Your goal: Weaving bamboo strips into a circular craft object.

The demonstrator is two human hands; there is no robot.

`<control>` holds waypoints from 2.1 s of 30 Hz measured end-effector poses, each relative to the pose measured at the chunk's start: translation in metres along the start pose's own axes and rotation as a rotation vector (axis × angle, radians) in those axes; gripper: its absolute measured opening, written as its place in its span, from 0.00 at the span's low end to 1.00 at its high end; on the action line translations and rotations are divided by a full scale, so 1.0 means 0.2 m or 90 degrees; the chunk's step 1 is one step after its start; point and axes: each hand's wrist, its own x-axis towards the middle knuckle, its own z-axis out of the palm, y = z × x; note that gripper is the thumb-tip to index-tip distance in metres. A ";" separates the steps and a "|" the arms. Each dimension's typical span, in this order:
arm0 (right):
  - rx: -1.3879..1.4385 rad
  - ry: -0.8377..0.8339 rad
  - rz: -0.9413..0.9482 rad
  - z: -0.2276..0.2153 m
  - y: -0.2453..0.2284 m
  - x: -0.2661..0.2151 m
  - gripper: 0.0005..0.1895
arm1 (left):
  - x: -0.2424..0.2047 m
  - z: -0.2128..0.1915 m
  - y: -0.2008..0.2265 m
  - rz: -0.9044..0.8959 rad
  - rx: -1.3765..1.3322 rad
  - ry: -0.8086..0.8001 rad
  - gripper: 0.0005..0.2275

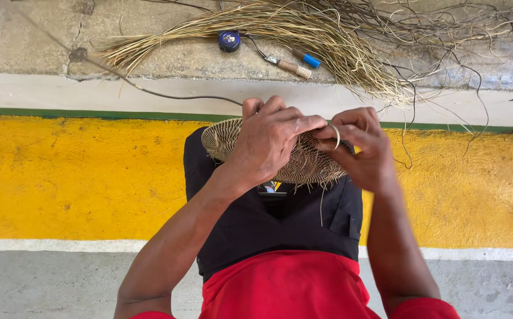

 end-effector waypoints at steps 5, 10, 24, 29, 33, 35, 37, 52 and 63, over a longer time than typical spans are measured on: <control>0.318 -0.258 0.125 -0.08 0.12 0.13 0.07 | -0.04 -0.07 0.04 0.043 -0.050 0.003 0.17; 0.393 -0.386 0.137 0.04 0.10 0.20 0.07 | -0.06 -0.14 0.06 0.053 -0.059 -0.031 0.17; 0.477 -0.245 0.069 0.08 0.06 0.20 0.12 | 0.01 -0.22 0.11 -0.099 -0.038 -0.047 0.05; 0.244 -0.098 -0.036 0.10 -0.06 0.21 0.10 | 0.05 -0.28 0.11 -0.045 -0.013 -0.108 0.04; 0.349 -0.126 0.117 0.15 -0.09 0.15 0.15 | 0.02 -0.24 0.11 -0.072 -0.029 -0.106 0.05; 0.453 -0.164 0.301 0.17 -0.09 0.11 0.19 | -0.02 -0.22 0.12 -0.087 -0.017 -0.090 0.05; 0.451 -0.153 0.264 0.15 -0.08 0.13 0.16 | 0.02 -0.21 0.09 -0.084 -0.018 -0.074 0.06; 0.327 -0.103 0.223 -0.06 -0.28 0.01 0.12 | 0.03 -0.12 0.00 -0.029 -0.028 -0.019 0.10; 0.036 0.011 -0.007 0.04 -0.17 -0.03 0.13 | 0.01 -0.08 -0.01 -0.031 -0.061 0.014 0.13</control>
